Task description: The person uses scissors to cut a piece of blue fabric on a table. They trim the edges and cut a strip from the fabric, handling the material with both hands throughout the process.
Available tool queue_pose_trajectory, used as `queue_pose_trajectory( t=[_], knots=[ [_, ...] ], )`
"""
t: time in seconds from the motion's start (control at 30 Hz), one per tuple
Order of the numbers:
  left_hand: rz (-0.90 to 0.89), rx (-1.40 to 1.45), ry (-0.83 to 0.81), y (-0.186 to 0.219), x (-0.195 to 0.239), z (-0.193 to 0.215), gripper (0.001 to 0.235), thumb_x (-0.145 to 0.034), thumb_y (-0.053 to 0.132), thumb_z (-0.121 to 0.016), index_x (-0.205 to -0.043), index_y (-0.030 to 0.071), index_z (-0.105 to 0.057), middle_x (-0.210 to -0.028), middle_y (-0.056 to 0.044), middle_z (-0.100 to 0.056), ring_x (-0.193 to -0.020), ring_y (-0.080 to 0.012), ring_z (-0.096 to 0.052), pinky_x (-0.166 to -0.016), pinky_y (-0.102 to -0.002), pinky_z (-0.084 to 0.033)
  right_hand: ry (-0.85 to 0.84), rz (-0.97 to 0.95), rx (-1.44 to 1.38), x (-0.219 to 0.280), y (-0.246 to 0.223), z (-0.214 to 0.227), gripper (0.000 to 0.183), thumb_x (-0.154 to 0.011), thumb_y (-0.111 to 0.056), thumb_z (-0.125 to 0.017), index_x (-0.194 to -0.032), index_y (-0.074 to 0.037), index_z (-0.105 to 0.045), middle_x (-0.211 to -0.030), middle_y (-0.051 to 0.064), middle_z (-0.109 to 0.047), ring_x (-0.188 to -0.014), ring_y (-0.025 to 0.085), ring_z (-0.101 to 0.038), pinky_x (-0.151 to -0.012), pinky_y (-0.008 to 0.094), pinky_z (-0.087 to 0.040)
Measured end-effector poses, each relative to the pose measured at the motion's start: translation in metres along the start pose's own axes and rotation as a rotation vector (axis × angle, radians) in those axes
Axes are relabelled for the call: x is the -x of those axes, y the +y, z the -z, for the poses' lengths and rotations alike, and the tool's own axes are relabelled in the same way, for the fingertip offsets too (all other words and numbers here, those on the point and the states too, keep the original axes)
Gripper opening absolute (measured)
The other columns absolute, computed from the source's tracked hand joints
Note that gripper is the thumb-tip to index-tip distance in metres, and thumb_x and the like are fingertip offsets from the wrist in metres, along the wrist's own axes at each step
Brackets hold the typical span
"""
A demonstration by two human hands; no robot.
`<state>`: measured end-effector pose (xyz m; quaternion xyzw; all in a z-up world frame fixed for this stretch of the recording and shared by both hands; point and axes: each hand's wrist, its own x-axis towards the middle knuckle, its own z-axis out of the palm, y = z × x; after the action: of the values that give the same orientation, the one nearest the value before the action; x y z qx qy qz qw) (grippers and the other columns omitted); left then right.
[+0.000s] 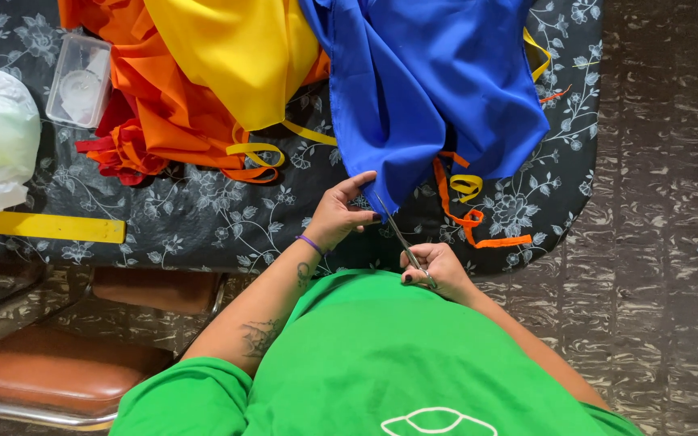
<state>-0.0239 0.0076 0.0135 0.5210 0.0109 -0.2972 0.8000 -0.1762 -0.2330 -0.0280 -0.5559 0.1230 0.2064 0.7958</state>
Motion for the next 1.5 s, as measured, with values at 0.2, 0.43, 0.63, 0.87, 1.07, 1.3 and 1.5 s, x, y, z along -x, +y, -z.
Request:
queue_pose_trajectory(
  t=[0.2,0.43,0.63,0.87,1.07,1.3,1.5],
  knots=[
    [-0.001,-0.011,0.001,-0.003,-0.002,0.002,0.088,-0.073,-0.016,-0.091,-0.152,0.009,-0.061,-0.115,-0.016,-0.079,-0.075,-0.0198,-0.082,-0.052,-0.023,-0.069,0.011,-0.015,-0.011,0.001,-0.004,-0.001,0.039,-0.067,0.004,-0.1,-0.096,0.014,-0.075,-0.056,0.01,-0.063,-0.041,0.007,-0.058,-0.038,0.018,-0.046],
    [0.001,-0.022,-0.01,-0.004,-0.004,0.003,0.088,-0.074,-0.016,-0.09,-0.153,0.009,-0.061,-0.114,-0.016,-0.079,-0.075,-0.0198,-0.082,-0.052,-0.022,-0.068,0.032,-0.027,0.011,0.003,-0.014,-0.008,0.038,-0.067,0.004,-0.099,-0.095,0.015,-0.076,-0.056,0.012,-0.065,-0.041,0.007,-0.059,-0.038,0.017,-0.047],
    [-0.002,-0.019,-0.003,-0.008,-0.006,0.004,0.088,-0.074,-0.016,-0.09,-0.153,0.009,-0.061,-0.113,-0.016,-0.079,-0.074,-0.02,-0.082,-0.051,-0.022,-0.068,0.031,-0.042,0.043,0.006,-0.022,-0.01,0.036,-0.068,0.003,-0.099,-0.095,0.015,-0.077,-0.057,0.011,-0.067,-0.043,0.005,-0.06,-0.038,0.016,-0.048],
    [0.006,-0.023,-0.006,-0.005,-0.004,0.002,0.089,-0.074,-0.016,-0.09,-0.154,0.009,-0.06,-0.114,-0.016,-0.079,-0.076,-0.0192,-0.082,-0.051,-0.022,-0.068,0.06,-0.072,0.066,0.006,-0.025,-0.012,0.032,-0.069,0.002,-0.098,-0.092,0.012,-0.078,-0.057,0.011,-0.069,-0.04,0.004,-0.058,-0.036,0.015,-0.045],
    [0.026,-0.022,0.013,-0.007,-0.003,0.003,0.084,-0.077,-0.012,-0.09,-0.152,0.009,-0.061,-0.116,-0.015,-0.079,-0.079,-0.0189,-0.082,-0.053,-0.023,-0.069,0.077,-0.079,0.069,0.008,-0.025,-0.012,0.03,-0.069,0.006,-0.097,-0.089,0.012,-0.077,-0.056,0.013,-0.068,-0.036,0.007,-0.056,-0.033,0.017,-0.044],
    [0.016,0.025,0.091,-0.057,-0.02,0.026,0.063,-0.087,-0.009,-0.084,-0.146,0.004,-0.066,-0.113,-0.013,-0.077,-0.083,-0.0188,-0.08,-0.062,-0.028,-0.073,0.041,-0.098,0.021,0.005,-0.012,0.001,0.033,-0.065,0.0,-0.1,-0.084,0.011,-0.076,-0.05,0.012,-0.064,-0.028,0.009,-0.052,-0.026,0.019,-0.039],
    [0.011,0.074,0.094,-0.031,-0.001,0.009,0.084,-0.081,-0.015,-0.085,-0.156,0.008,-0.057,-0.12,-0.012,-0.071,-0.084,-0.0201,-0.08,-0.058,-0.027,-0.072,0.015,-0.089,-0.028,-0.003,0.003,0.008,0.038,-0.067,-0.006,-0.101,-0.086,0.013,-0.074,-0.047,0.012,-0.06,-0.028,0.009,-0.051,-0.025,0.019,-0.039]
  ],
)
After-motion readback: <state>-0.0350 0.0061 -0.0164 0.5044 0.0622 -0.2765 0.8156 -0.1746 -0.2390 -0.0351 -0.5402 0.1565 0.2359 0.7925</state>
